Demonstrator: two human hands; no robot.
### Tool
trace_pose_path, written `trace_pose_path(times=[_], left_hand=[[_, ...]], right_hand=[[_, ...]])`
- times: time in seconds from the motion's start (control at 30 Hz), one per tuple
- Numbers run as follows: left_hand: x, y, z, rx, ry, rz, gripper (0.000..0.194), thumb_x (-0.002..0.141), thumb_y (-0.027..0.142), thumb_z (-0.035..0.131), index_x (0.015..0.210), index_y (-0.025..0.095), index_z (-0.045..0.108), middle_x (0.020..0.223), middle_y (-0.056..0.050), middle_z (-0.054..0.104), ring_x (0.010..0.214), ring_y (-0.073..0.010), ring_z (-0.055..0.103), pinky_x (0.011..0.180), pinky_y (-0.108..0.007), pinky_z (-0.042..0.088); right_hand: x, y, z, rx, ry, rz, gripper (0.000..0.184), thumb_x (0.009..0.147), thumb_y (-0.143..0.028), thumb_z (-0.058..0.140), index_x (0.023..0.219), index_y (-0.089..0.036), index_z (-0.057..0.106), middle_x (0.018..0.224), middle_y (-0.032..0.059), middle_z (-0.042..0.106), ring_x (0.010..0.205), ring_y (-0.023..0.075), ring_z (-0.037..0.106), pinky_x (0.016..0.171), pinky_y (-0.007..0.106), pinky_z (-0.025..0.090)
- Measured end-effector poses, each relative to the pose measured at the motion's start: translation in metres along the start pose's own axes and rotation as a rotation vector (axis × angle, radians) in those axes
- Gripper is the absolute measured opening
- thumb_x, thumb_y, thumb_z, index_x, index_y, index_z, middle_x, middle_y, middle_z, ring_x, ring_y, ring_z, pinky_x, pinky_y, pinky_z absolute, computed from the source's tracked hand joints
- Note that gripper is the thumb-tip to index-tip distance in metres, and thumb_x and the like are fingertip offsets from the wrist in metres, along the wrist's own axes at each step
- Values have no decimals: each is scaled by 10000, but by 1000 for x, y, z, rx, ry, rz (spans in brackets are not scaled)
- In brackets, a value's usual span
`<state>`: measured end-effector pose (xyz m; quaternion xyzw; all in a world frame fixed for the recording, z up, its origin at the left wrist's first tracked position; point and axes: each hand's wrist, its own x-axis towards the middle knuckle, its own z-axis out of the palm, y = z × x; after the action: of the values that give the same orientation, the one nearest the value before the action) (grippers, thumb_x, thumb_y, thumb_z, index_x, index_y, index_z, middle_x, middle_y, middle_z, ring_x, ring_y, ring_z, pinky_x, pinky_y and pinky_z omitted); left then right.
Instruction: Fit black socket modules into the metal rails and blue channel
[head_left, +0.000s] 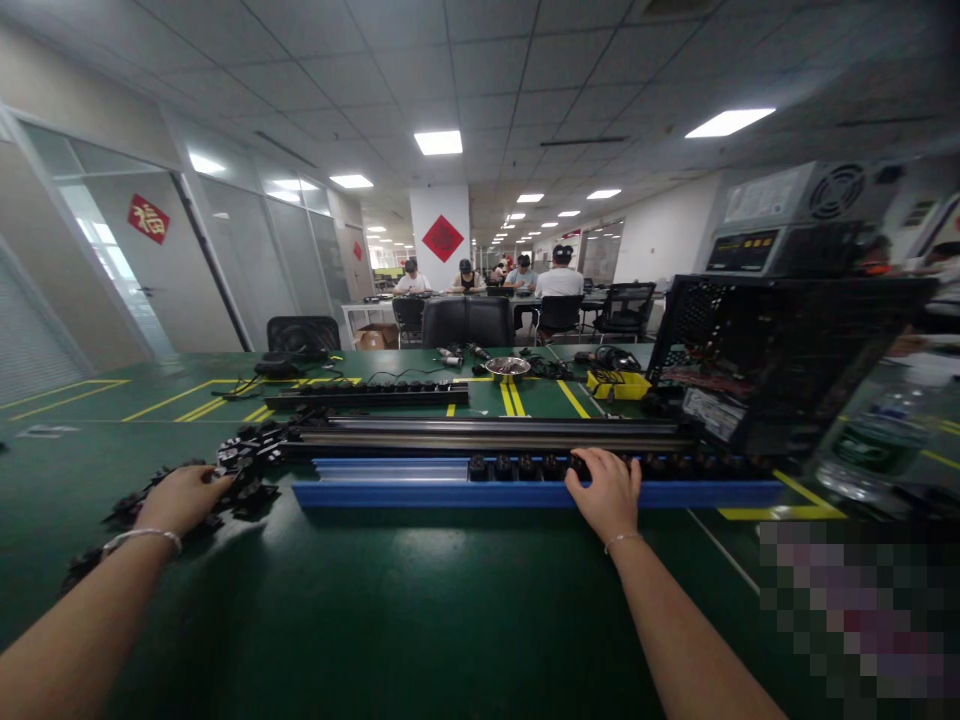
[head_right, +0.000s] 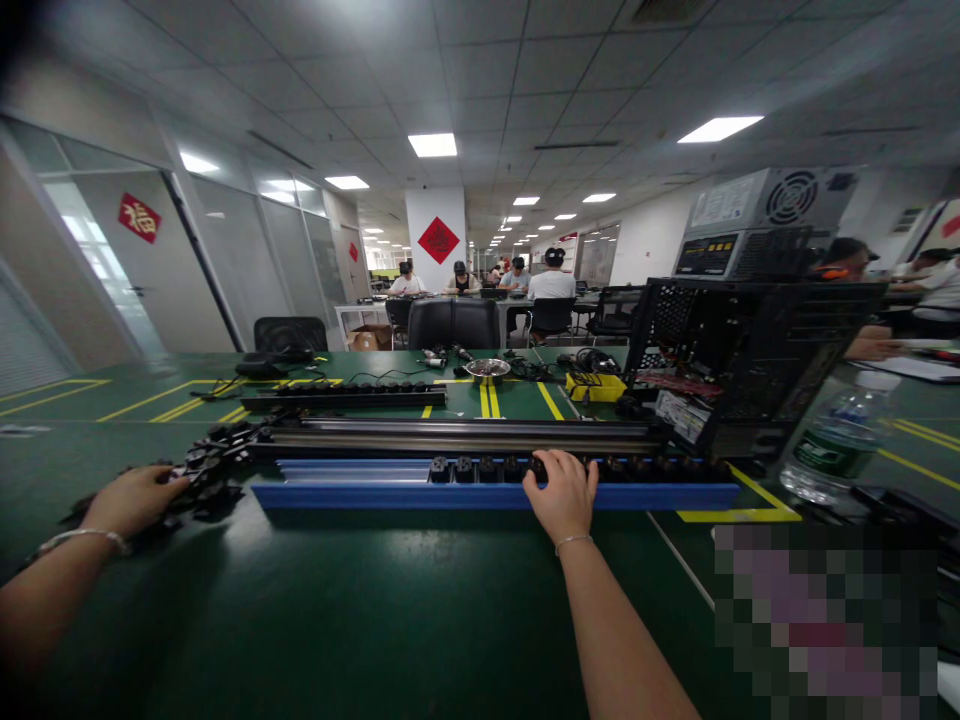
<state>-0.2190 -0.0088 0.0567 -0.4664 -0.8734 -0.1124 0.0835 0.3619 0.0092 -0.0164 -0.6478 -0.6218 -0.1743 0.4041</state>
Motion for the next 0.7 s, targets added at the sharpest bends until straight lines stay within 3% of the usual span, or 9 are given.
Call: trace_pose_path(times=[0.1,0.27,0.4,0.5,0.57,0.7], left_hand=[[0,-13,2,138,-142,-28,432,777,495,356,989,231,625,1069,-10,656,954,-209,557,720,-253,396],[-4,-24,11,161,-170,-102,461,739,546,347,1065,311,575,1095,-8,654,1057,-288,507,793,-372,378],[-7,-18,13,161,-147,-113,482,735,574,347,1103,328,535,1175,-3,615,1129,-290,464,846,-404,358],[-9,5,10,128,-58,-96,563,765,586,318,1197,260,472,1300,-61,516,1179,-286,418,883,-419,357],[-13,32,7,72,-27,-21,588,778,546,346,1200,160,479,1291,-127,507,1165,-288,427,905,-405,362],[-36,107,5,-114,123,319,564,792,445,398,1204,69,481,1225,-158,535,1157,-256,447,1001,-356,311]], right_hand=[[0,0,0,-2,-14,-2,288,749,-322,473,985,-236,615,1059,46,611,1019,225,503,1034,501,150],[-1,0,-1,-2,-11,-5,294,753,-315,468,997,-238,610,1060,43,610,1025,220,501,1036,501,147],[-1,-1,-1,4,-15,-2,294,753,-318,470,997,-235,612,1053,44,608,1032,219,497,1040,499,137],[-1,-1,-1,4,-17,-2,296,758,-324,462,999,-236,610,1061,48,605,1036,223,493,1038,505,135],[-1,-2,-2,1,-20,-3,295,760,-325,459,999,-235,608,1060,47,606,1040,221,492,1039,503,135],[-1,-2,-3,0,-18,0,290,755,-313,466,995,-236,608,1055,45,610,1040,221,497,1039,503,141]])
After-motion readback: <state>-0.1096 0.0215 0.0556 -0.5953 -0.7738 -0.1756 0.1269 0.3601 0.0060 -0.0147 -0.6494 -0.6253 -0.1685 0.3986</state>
